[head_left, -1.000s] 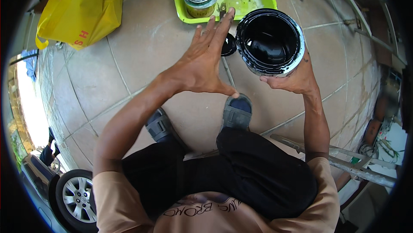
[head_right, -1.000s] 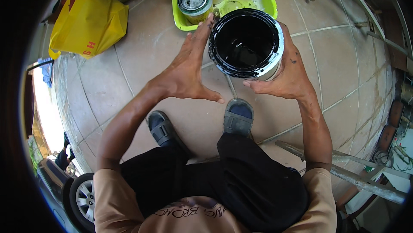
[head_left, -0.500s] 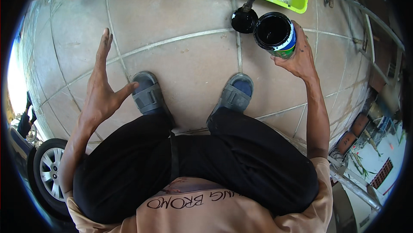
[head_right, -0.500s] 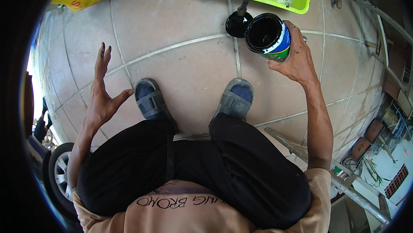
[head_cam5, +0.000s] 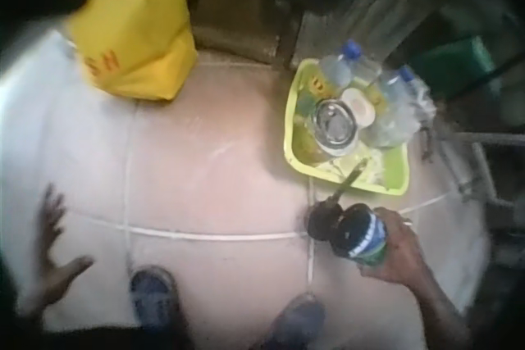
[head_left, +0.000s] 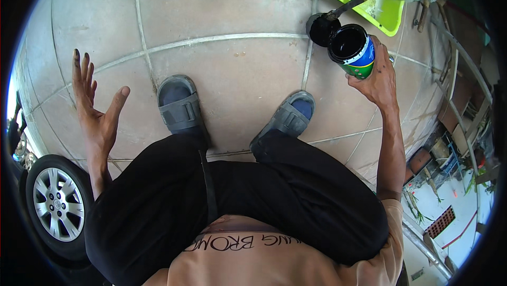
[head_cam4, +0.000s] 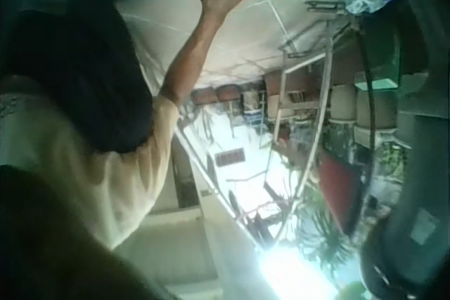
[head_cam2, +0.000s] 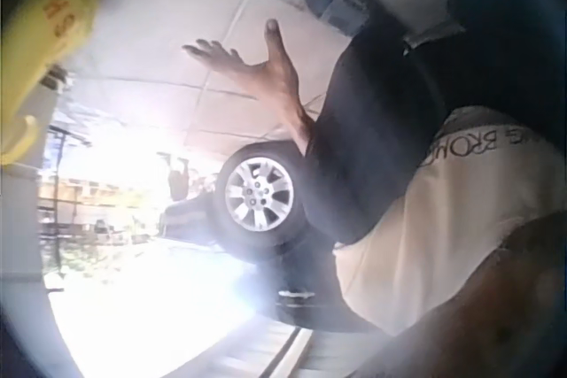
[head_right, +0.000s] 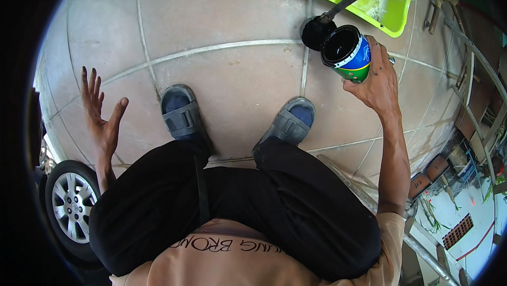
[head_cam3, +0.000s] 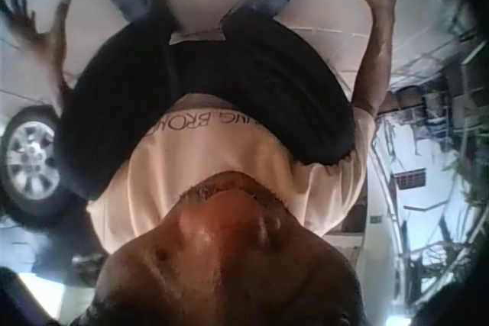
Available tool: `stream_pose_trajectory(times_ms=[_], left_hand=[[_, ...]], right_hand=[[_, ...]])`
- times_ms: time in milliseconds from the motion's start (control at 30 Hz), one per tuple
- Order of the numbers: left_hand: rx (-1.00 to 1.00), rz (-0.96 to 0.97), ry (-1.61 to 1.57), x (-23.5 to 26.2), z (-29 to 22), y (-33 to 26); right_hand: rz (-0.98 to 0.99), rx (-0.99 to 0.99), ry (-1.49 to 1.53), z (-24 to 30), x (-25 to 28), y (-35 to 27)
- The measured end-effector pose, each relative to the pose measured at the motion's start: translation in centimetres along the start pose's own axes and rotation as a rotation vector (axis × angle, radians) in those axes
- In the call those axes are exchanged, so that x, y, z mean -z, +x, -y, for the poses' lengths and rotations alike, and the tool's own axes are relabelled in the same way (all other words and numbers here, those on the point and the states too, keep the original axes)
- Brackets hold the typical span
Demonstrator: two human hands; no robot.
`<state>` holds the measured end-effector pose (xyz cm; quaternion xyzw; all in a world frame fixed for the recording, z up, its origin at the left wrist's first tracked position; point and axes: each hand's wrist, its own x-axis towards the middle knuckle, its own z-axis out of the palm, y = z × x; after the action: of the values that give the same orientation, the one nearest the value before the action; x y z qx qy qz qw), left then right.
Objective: Preparing and mixing black paint in a small container using a brush and water.
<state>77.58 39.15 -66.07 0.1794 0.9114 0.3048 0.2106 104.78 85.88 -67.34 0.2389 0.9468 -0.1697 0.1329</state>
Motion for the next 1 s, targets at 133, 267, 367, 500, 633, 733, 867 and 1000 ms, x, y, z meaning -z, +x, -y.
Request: stream_pose_trajectory(times_ms=[133,267,367,500,633,733,867,1000], left_hand=[[-0.048,-0.045,0.054,-0.2,0.6,0.7],[-0.047,-0.031,0.097,-0.2,1.3,1.0],[-0.049,-0.038,0.137,-0.4,2.7,1.1],[-0.033,-0.028,0.174,-0.7,3.1,1.1],[-0.033,-0.021,0.155,-0.9,3.0,1.4],[-0.031,-0.025,0.166,-0.9,3.0,1.3],[-0.022,-0.023,0.151,-0.8,2.8,1.3],[-0.035,-0.023,0.135,-0.9,2.7,1.1]], right_hand=[[0.059,-0.041,-0.027,0.6,0.3,0.5],[0.066,-0.055,-0.049,1.4,0.6,0.9],[0.096,-0.071,-0.083,2.0,0.9,1.2],[0.117,-0.091,-0.079,2.5,1.0,1.5],[0.119,-0.075,-0.098,2.4,1.0,1.7],[0.113,-0.074,-0.099,2.4,0.9,1.8],[0.113,-0.08,-0.104,2.6,1.0,1.9],[0.117,-0.078,-0.115,2.7,1.3,1.8]])
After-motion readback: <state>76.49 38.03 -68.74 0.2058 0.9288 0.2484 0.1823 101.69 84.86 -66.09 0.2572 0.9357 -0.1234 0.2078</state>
